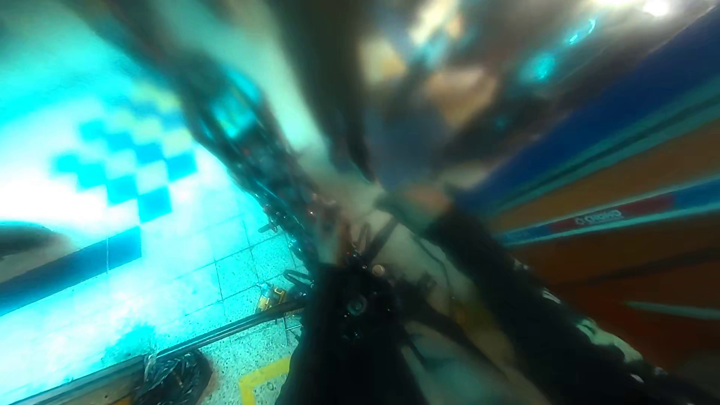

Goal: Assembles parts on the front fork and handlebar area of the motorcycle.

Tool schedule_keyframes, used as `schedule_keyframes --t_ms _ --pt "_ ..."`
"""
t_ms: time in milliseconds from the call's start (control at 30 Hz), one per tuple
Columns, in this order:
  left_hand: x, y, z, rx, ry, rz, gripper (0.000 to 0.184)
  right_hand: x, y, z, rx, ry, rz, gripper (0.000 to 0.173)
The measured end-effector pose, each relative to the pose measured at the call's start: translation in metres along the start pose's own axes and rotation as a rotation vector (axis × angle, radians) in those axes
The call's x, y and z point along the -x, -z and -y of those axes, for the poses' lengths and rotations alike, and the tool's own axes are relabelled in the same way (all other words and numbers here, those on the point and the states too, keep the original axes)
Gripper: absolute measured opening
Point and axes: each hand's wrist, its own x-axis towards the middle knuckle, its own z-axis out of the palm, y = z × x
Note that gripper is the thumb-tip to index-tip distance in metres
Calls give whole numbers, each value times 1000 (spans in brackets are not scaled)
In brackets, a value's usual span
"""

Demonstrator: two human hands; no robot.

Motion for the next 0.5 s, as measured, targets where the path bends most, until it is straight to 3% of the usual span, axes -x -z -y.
schedule_keyframes --t_ms 200,367,500 --pt "18 -6 13 -135 23 -66 21 -26 -21 -30 -46 70 169 25" --pt "14 -1 19 -44 -25 -12 19 -21 -25 -28 -5 112 97 28" --pt "-1 3 23 -7 32 70 16 -2 -24 -20 68 72 80 29"
